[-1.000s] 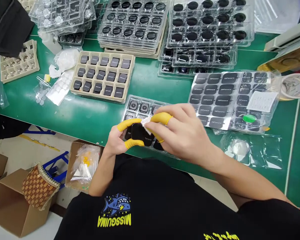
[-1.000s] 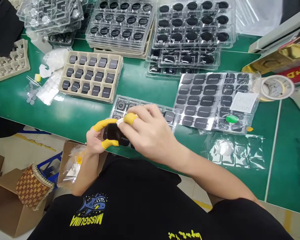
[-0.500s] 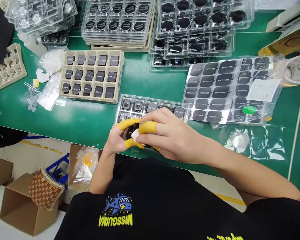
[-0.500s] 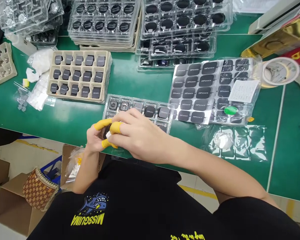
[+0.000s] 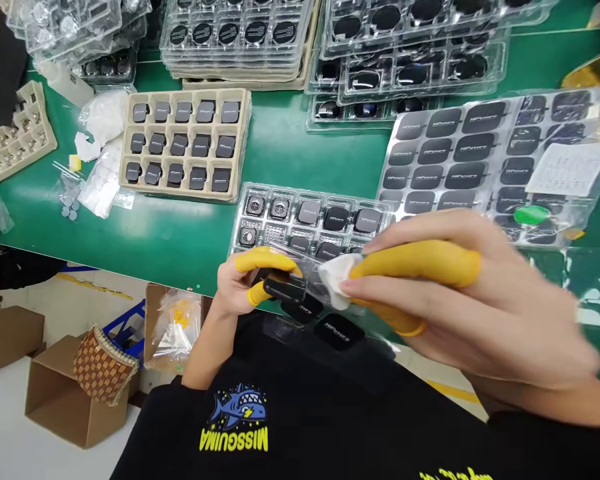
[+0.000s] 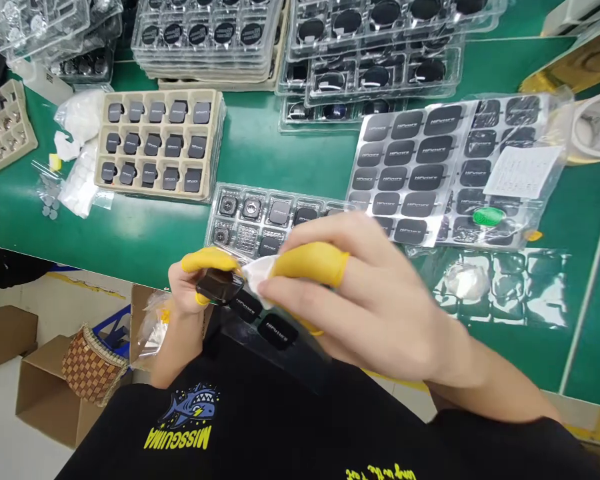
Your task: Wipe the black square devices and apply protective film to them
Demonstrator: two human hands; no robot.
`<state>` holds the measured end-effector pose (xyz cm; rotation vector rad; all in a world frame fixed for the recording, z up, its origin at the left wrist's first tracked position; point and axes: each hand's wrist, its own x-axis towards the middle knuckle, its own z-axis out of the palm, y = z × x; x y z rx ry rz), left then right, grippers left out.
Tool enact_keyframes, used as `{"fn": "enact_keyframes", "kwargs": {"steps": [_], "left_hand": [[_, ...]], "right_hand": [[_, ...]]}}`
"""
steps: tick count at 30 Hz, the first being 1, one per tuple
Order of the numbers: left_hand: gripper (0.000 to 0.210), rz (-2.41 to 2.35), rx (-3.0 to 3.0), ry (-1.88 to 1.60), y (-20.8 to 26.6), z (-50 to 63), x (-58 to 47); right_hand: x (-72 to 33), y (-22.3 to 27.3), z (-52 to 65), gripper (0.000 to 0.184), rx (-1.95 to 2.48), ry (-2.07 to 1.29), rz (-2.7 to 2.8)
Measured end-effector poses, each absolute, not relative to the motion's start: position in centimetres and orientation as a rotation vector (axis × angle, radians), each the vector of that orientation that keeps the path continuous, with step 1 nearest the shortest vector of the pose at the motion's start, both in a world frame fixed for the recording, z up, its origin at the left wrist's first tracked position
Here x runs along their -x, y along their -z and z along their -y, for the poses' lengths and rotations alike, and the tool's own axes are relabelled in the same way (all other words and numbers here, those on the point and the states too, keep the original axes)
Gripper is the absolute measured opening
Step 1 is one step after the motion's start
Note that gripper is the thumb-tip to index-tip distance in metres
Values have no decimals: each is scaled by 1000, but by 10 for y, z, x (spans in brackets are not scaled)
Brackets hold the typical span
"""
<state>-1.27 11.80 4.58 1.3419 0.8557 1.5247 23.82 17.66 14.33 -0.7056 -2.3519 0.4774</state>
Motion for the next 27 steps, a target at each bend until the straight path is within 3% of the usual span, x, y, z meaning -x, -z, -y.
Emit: {"fn": "enact_keyframes", "kwargs": {"steps": [3, 7, 13, 22, 24, 27], "left_hand": [[26, -949, -1413, -1628, -30, -113, 3], [22, -1111, -1756, -1588, -20, -113, 12], [36, -1153, -2204, -1280, -25, -122, 31], [45, -1219, -2389, -1364, -11, -117, 21], [49, -1238, -2359, -1420, -9, -114, 25], [51, -1292, -2320, -1440, -8, -111, 31]], "right_hand": [[-213, -123, -169, 23, 605, -412, 2273], [-208, -105, -173, 20, 641, -592, 2218], [-221, -109, -180, 20, 631, -730, 2242], [-223, -73, -169, 18, 779, -617, 2432], [-233, -74, -168, 16, 893, -741, 2410], [-243, -80, -162, 10, 1036, -1270, 2111]]}}
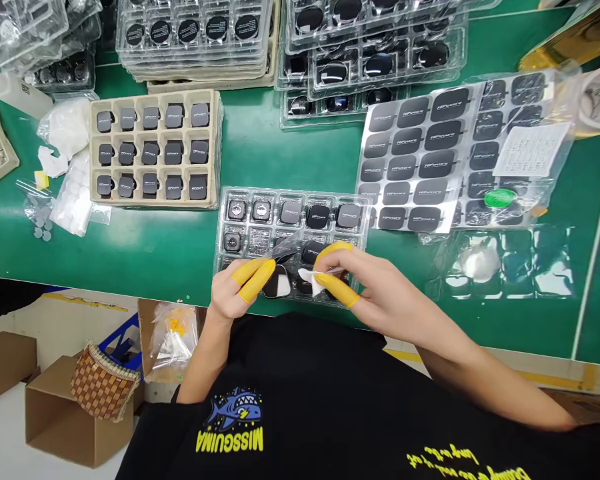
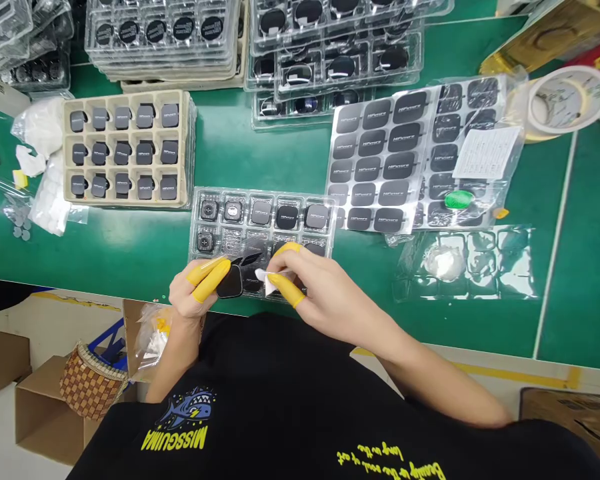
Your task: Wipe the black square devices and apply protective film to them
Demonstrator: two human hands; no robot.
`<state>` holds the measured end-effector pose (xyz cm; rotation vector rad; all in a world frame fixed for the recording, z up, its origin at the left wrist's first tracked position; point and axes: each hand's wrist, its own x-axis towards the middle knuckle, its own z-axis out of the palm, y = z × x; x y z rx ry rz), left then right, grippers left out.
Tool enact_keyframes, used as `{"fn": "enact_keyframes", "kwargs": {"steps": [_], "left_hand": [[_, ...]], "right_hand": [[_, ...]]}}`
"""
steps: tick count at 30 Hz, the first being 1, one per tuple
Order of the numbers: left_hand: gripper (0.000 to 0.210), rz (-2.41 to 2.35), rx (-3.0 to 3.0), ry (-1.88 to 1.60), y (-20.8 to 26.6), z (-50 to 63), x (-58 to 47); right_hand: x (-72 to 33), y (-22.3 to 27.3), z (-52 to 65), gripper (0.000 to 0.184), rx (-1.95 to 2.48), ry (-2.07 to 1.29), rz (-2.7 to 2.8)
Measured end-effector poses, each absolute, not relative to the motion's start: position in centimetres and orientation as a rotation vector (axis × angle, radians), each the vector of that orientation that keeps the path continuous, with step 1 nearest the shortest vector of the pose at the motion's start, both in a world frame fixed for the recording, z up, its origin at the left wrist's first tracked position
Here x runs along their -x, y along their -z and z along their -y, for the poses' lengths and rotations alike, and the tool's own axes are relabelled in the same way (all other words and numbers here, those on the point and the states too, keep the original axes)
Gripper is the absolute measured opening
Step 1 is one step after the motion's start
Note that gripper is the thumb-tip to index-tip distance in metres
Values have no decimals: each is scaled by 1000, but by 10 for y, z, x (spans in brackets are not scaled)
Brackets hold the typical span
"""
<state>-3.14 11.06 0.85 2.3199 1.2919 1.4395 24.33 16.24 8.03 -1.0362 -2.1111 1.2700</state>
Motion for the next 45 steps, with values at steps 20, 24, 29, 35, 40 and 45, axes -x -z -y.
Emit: {"fn": "enact_keyframes", "kwargs": {"steps": [20, 24, 29, 35, 40, 45], "left_hand": [[67, -1205, -2247, -1312, -18, -121, 27], [85, -1101, -1997, -1147, -32, -118, 31], [81, -1022, -1954, -1123, -36, -117, 35], [74, -1030, -1939, -1123, -33, -116, 33], [70, -1117, -1890, -1268, -29, -116, 31], [69, -1193, -1850, -1291, -27, -115, 30]], "right_hand": [[-203, -67, -154, 62, 1104, -2219, 1107], [-203, -65, -154, 59, 1140, -2196, 1115], [-203, -65, -150, 52, 1098, -2226, 1201], [-204, -63, -148, 47, 1085, -2263, 1255], [-218, -72, -139, 38, 1131, -2043, 1300], [-229, -86, -137, 23, 1133, -1477, 1668]]}}
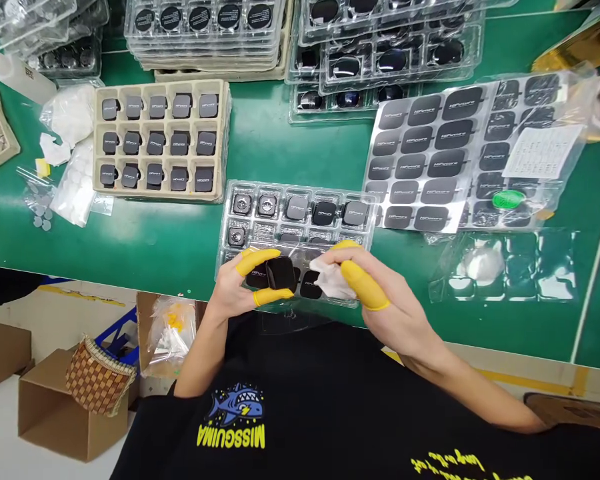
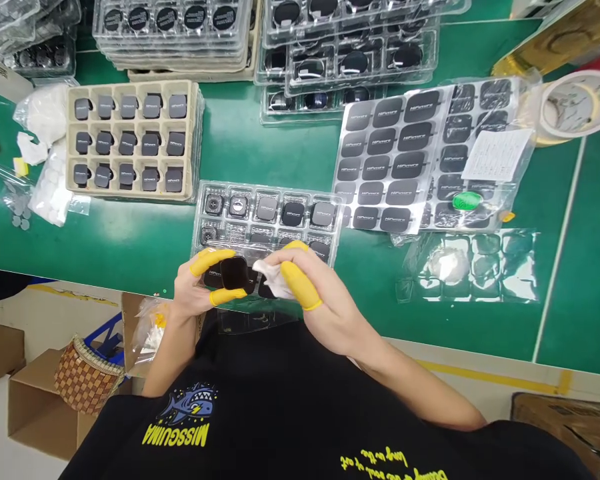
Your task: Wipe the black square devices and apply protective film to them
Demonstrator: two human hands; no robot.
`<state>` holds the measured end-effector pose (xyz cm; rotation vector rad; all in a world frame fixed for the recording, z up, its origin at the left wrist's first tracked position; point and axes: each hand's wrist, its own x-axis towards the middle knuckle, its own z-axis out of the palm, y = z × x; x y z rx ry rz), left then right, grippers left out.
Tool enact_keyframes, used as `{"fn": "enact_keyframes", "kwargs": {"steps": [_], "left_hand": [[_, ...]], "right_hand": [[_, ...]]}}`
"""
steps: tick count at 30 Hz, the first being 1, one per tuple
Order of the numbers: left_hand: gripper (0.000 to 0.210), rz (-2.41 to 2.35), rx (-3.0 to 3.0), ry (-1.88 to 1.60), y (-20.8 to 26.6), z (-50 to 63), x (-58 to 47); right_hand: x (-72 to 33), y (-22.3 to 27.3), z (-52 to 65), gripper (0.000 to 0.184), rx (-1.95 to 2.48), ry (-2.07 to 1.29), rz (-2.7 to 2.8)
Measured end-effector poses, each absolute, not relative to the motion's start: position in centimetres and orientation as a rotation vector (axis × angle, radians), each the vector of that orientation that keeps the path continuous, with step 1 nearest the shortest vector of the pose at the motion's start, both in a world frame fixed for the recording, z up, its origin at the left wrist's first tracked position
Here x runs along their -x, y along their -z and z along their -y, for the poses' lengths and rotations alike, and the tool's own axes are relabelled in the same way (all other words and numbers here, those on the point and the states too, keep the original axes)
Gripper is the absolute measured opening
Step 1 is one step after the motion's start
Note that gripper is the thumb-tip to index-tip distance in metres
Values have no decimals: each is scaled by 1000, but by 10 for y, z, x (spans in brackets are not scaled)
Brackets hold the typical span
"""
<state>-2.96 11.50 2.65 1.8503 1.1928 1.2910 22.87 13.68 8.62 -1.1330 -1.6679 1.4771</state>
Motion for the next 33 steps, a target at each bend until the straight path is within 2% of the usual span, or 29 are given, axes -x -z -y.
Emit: {"fn": "enact_keyframes", "kwargs": {"steps": [2, 5, 10, 14, 19, 26, 29, 33], "left_hand": [[70, -1181, -1832, -1276, -27, -115, 29], [66, -1143, -1836, -1264, -29, -115, 31], [61, -1102, -1886, -1223, -28, -111, 33], [66, -1068, -1905, -1276, -26, -112, 29], [72, -1065, -1805, -1392, -24, -117, 27], [67, -1189, -1723, -1457, -22, -114, 32], [71, -1158, -1716, -1460, -24, -115, 30], [62, -1104, -1776, -1479, -28, -118, 27]], "right_hand": [[-223, -87, -138, 21, 1042, -1249, 1853], [-211, -83, -140, 28, 860, -1013, 2005], [-199, -73, -145, 19, 642, -660, 2248], [-189, -69, -152, 21, 646, -536, 2275], [-190, -66, -160, 28, 884, -308, 2255], [-233, -92, -169, 16, 1156, -402, 2011], [-228, -108, -161, 20, 1006, -529, 2030], [-202, -111, -151, 17, 725, -596, 2242]]}}
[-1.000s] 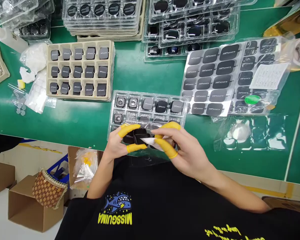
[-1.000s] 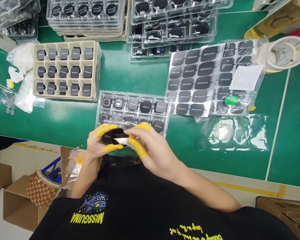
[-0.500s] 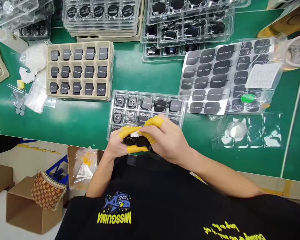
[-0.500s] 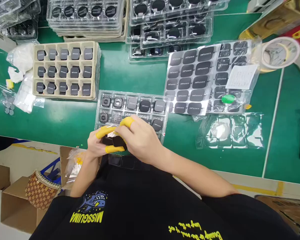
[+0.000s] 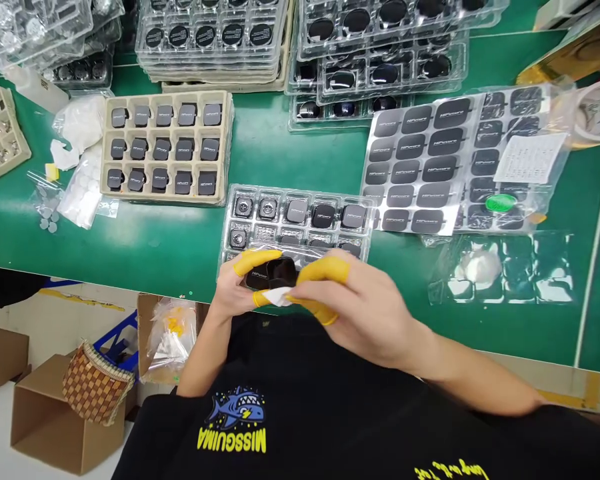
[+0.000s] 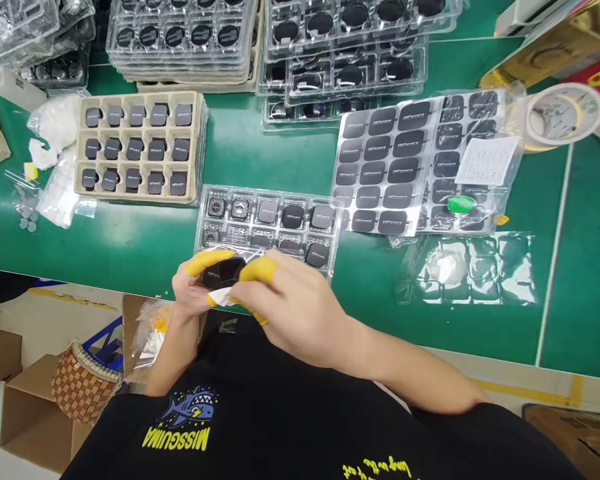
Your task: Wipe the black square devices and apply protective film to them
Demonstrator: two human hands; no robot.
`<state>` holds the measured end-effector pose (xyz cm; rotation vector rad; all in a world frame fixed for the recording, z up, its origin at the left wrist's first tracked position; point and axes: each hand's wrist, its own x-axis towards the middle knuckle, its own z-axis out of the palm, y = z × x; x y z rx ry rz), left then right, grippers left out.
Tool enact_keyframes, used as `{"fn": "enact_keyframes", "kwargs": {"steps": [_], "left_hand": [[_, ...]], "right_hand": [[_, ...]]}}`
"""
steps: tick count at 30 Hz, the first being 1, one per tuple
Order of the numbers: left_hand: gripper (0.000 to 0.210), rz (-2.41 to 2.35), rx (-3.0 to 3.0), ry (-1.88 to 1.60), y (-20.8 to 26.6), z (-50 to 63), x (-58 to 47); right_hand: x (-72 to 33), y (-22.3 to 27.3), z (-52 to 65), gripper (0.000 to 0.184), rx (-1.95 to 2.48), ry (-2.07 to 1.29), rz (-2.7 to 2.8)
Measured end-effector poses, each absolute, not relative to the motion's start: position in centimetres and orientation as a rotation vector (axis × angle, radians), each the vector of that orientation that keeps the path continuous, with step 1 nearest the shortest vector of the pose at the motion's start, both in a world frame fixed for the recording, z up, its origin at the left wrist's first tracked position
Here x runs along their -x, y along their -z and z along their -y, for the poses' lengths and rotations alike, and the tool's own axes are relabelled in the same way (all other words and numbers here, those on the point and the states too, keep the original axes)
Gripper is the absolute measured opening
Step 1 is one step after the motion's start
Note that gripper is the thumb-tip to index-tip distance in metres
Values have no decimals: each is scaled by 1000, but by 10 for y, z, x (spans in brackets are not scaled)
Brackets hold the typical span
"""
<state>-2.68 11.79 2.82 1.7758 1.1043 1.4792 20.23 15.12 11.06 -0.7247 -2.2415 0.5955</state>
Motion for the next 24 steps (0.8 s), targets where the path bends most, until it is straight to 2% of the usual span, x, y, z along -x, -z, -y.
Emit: {"fn": "enact_keyframes", "kwargs": {"steps": [5, 10, 15, 19, 24], "left_hand": [[67, -1048, -1828, -1445, -28, -119, 26], [69, -1124, -1733, -1483, -25, -116, 27], [68, -1199, -1669, -1485, -30, -110, 33], [70, -1161, -1690, -1479, -31, -113, 33], [76, -1121, -1685, -1430, -34, -120, 28]], "right_hand": [[-176, -96, -158, 30, 693, -332, 2354], [-182, -79, -177, 28, 838, -254, 2356], [-214, -87, -186, 16, 990, -542, 2134], [-221, -111, -180, 19, 985, -721, 1936], [-198, -115, -177, 20, 848, -756, 2150]]}}
